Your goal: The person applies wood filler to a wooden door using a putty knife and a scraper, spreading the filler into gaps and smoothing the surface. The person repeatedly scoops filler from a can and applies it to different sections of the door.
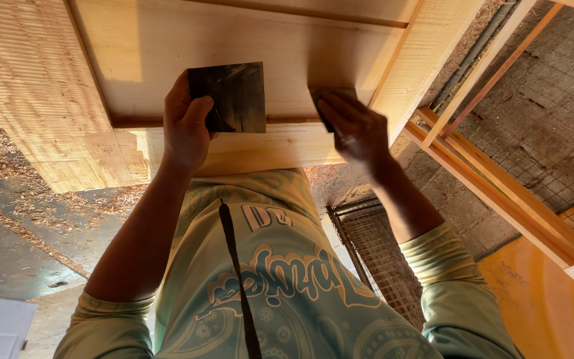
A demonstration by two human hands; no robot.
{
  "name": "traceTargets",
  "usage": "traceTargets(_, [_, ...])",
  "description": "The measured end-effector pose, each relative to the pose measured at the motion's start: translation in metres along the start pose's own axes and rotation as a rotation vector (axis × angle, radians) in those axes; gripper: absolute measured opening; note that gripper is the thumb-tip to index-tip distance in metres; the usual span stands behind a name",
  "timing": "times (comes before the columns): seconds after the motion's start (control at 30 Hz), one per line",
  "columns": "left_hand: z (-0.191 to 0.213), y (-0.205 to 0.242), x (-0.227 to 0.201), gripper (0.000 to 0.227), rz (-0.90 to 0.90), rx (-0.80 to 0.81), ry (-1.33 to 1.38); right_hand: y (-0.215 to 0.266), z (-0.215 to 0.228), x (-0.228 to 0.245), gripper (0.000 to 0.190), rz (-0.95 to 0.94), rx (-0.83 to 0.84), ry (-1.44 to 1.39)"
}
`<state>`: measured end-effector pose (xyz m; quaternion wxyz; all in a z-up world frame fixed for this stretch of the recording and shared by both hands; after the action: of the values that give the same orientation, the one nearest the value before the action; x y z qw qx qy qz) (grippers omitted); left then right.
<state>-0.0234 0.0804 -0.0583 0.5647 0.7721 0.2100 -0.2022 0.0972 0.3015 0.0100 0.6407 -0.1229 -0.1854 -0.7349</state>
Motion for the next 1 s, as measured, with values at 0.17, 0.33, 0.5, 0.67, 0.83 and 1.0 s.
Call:
traceTargets(0.17, [-0.01,-0.001,0.008,0.031,0.04,0.005,-0.015,0.032,-0.019,0.019,0.04,0.061,0.163,0.023])
traceTargets(0.33, [-0.014,0.003,0.014,0.033,0.04,0.024,-0.021,0.025,-0.033,-0.011,0.04,-0.168,0.567,-0.118])
traceTargets(0.5, [-0.009,0.0,0.009,0.034,-0.028,-0.015,-0.049,-0.004,-0.019,-0.044,0.028,-0.203,0.556,-0.118])
traceTargets(0.67, [-0.012,0.0,0.021,0.033,0.016,-0.019,-0.046,0.011,0.017,-0.011,0.031,-0.008,-0.032,0.007])
traceTargets(0.83, [-0.029,0.004,0.037,0.033,0.028,-0.007,-0.07,0.042,-0.021,-0.023,0.048,-0.205,0.482,-0.052])
traceTargets(1.0, [-0.031,0.003,0.046,0.027,-0.013,-0.051,-0.099,0.025,-0.018,-0.062,0.029,-0.324,0.699,-0.183])
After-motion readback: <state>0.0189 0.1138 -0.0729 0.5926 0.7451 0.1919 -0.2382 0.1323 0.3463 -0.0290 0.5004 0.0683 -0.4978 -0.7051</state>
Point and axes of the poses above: each hand's wrist, its own y-axis away from the middle knuckle, its own z-axis out of the back of the hand, x = y × z, the point moved 9 cm from there along -y, towards the middle knuckle, and after that the axes turned 14 degrees about -x, right-handed, at the moved point
